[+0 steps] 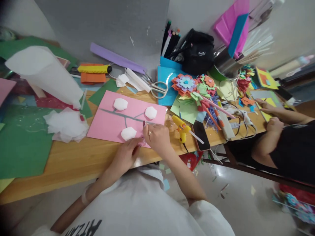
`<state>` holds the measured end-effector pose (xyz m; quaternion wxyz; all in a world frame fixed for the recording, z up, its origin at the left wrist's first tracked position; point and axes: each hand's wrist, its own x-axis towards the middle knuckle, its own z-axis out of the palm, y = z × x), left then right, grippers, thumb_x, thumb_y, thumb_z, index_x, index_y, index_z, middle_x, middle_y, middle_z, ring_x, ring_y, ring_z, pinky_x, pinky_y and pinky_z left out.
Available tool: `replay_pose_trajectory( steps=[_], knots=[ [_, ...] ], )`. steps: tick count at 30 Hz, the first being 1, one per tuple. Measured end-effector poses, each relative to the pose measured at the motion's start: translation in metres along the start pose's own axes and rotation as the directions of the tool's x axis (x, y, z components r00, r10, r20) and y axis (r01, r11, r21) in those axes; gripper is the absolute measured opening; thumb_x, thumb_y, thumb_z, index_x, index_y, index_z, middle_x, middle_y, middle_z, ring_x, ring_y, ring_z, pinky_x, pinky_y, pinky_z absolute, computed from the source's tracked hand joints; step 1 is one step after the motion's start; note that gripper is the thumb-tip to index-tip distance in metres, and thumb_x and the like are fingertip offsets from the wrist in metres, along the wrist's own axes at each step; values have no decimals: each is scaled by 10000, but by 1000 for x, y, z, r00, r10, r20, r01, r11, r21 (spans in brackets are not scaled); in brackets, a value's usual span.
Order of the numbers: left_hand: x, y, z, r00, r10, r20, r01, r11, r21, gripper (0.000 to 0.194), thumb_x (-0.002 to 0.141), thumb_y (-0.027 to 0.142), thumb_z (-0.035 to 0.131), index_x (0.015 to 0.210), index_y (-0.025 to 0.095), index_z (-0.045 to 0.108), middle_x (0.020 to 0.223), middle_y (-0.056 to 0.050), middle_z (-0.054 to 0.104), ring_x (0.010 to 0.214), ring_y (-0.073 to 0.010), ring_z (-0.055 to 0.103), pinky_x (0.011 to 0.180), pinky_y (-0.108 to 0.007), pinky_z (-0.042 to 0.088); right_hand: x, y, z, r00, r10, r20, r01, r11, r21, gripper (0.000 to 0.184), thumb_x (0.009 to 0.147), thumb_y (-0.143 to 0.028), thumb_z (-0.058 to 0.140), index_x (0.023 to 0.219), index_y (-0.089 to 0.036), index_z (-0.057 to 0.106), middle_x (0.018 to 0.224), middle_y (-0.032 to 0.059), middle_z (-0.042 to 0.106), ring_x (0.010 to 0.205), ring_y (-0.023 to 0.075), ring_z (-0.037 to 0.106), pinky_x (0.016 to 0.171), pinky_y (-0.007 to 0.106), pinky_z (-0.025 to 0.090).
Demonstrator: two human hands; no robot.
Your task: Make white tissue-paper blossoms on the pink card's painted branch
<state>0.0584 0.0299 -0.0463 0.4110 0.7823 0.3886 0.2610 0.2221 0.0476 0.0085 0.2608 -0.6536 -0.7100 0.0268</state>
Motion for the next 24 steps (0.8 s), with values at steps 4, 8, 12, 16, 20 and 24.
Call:
replay_pose_trajectory(
  steps=[4,8,12,16,20,24],
  knots=[
    [-2,-1,-1,998,42,41,-42,999,3,245,921,101,540,1149,172,593,1126,-117,705,1042,-261,670,891,-404,551,-3,2,-7,999,-8,-42,9,1000,12,542,1003,-353,379,489,-212,474,440,9,468,434,116,380,513,312,236],
    [-5,-2,0,996,57,67,-58,998,21,255,931,93,512,1153,195,584,1155,-100,696,1086,-253,654,937,-418,540,-18,2,-25,973,126,-196,-111,990,85,604,1030,-400,336,501,-210,560,429,3,500,428,125,478,503,299,342],
    [-4,0,1,995,73,65,-78,994,82,266,936,90,487,1162,188,585,1177,-106,696,1126,-245,650,992,-423,525,-38,1,-38,904,250,-347,-203,965,165,617,1036,-408,332,509,-218,589,412,-10,483,404,126,479,482,302,368],
    [-3,4,-2,993,116,39,-119,989,92,276,938,108,484,1179,182,596,1185,-108,708,1135,-228,658,1017,-410,520,-57,2,-38,790,443,-425,-331,891,312,637,1019,-482,357,490,-227,605,409,18,506,421,149,506,494,331,384],
    [-9,6,-14,987,160,-8,-158,982,103,277,952,116,461,1140,207,644,1124,-71,749,1089,-193,692,990,-357,541,-74,7,-32,683,593,-426,-412,795,446,627,989,-550,387,498,-225,602,410,15,507,409,151,499,471,327,365],
    [-20,3,-36,976,165,-142,-133,968,212,291,940,108,489,1080,244,705,1019,-28,794,913,-158,751,859,-274,581,-85,13,-26,611,660,-437,-391,732,557,589,987,-517,411,535,-206,625,458,16,558,443,145,530,495,308,392]
  ],
)
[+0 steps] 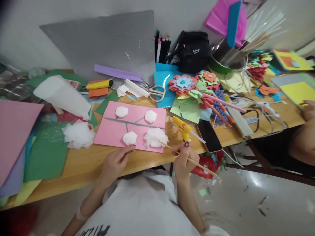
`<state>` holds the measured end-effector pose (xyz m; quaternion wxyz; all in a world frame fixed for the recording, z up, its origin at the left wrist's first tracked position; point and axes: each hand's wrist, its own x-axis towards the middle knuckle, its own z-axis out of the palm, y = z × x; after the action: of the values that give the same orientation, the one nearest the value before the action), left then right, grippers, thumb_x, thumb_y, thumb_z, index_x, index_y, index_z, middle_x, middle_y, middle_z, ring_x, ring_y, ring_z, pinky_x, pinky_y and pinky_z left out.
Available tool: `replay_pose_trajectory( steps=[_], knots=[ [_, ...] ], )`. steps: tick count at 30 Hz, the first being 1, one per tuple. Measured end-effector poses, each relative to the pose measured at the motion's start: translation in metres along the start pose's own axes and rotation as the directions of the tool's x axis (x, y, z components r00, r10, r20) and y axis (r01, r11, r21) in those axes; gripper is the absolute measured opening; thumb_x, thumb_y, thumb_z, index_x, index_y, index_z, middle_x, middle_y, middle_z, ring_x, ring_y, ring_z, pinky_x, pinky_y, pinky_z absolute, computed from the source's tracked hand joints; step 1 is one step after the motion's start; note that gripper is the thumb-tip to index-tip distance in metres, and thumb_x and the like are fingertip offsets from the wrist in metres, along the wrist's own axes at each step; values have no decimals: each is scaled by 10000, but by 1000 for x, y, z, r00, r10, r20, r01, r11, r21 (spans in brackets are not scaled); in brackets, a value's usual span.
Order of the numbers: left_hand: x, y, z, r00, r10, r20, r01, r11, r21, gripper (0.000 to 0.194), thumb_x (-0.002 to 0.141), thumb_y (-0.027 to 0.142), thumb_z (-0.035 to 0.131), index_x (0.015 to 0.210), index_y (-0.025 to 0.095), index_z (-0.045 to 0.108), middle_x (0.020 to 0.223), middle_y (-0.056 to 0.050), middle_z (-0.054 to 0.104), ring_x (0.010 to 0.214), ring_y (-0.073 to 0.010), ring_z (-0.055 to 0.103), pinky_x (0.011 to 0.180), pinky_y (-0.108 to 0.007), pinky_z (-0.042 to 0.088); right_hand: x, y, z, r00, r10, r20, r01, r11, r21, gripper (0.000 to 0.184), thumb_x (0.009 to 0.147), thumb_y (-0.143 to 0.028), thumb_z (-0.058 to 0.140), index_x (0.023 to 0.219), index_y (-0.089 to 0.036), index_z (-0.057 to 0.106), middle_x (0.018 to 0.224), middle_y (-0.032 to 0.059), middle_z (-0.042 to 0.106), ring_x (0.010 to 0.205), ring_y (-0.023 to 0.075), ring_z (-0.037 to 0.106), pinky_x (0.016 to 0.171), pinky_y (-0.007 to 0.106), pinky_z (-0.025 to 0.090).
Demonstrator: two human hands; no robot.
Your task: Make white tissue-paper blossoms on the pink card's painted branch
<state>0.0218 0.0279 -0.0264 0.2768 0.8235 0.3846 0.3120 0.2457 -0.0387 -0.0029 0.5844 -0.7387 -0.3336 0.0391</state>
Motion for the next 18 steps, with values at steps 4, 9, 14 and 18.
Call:
replay_pose_trajectory(
  steps=[4,9,14,18],
  knots=[
    [-6,-12,-31,976,-111,-190,143,976,162,165,914,193,604,988,262,735,914,-2,802,780,-146,750,786,-250,574,-3,15,-2,1000,22,-11,-21,997,80,535,969,-507,470,565,-200,640,513,21,599,495,152,553,536,311,414],
    [-15,-42,-75,753,-362,-550,532,826,185,192,853,340,662,991,216,709,855,-22,755,716,-169,691,769,-311,555,-9,31,-1,1000,4,11,-5,994,106,492,978,-455,485,574,-216,633,544,39,605,527,180,559,561,349,410],
    [-16,-60,-105,708,-319,-631,610,726,318,179,841,312,617,956,195,690,895,-65,728,888,-241,671,914,-426,514,-12,31,2,999,-31,23,27,991,132,476,984,-405,493,580,-201,641,548,38,598,542,183,570,560,347,411],
    [-8,-64,-112,610,-311,-729,659,710,248,258,848,314,615,1052,163,660,923,-71,721,911,-243,675,957,-447,498,-13,29,2,997,-74,17,71,989,133,457,983,-365,506,583,-203,659,563,39,611,564,183,586,594,348,420]
  ],
)
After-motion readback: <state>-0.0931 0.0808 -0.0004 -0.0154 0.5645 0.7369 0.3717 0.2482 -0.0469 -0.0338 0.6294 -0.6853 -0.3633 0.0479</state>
